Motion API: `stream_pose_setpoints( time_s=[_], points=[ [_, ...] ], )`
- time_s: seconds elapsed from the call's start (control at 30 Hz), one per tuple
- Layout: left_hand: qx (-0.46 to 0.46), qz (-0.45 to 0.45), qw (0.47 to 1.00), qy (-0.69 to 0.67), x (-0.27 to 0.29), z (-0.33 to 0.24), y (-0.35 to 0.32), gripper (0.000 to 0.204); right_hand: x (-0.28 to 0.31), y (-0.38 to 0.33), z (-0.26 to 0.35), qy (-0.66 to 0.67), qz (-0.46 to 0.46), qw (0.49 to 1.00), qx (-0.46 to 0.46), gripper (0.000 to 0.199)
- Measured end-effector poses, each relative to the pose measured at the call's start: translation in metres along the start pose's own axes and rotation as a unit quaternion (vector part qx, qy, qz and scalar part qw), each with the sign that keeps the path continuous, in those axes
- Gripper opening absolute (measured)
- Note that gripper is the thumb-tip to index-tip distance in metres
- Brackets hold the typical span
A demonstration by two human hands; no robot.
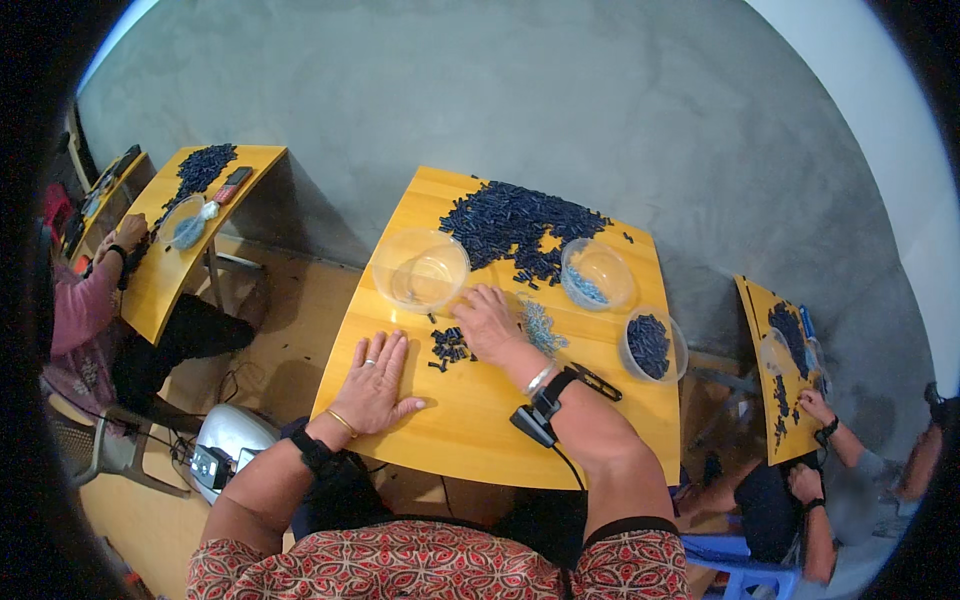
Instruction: Assembling small blue and grey plastic components at a workshop table.
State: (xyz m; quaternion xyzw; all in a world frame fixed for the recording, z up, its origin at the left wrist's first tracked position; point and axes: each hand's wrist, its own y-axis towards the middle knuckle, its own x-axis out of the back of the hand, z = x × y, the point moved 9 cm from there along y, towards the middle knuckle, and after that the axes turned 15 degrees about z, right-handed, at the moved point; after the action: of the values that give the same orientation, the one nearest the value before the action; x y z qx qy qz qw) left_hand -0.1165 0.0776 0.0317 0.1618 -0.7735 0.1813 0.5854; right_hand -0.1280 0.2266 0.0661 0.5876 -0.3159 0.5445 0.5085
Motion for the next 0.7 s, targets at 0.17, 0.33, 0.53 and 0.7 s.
stream_pose_setpoints(
  time_s=[0.17, 0.33, 0.53, 0.7],
  points=[
    [0.001, -0.003, 1.0, 0.0, 0.0, -0.002, 0.001, 0.089, -0.02, 0.012, -0.022, 0.039, -0.012, 0.999, -0.008, 0.01],
    [0.008, -0.003, 1.0, -0.007, 0.0, 0.002, 0.0, 0.089, -0.014, -0.012, -0.048, 0.031, 0.012, 0.996, -0.082, 0.005],
    [0.004, -0.015, 1.0, 0.001, 0.002, 0.0, 0.0, 0.089, -0.008, -0.045, -0.065, -0.005, 0.014, 0.988, -0.151, 0.006],
    [0.01, -0.006, 1.0, 0.007, -0.001, 0.001, 0.002, 0.089, 0.01, -0.036, -0.003, 0.017, -0.026, 0.994, -0.106, 0.013]
  ],
)
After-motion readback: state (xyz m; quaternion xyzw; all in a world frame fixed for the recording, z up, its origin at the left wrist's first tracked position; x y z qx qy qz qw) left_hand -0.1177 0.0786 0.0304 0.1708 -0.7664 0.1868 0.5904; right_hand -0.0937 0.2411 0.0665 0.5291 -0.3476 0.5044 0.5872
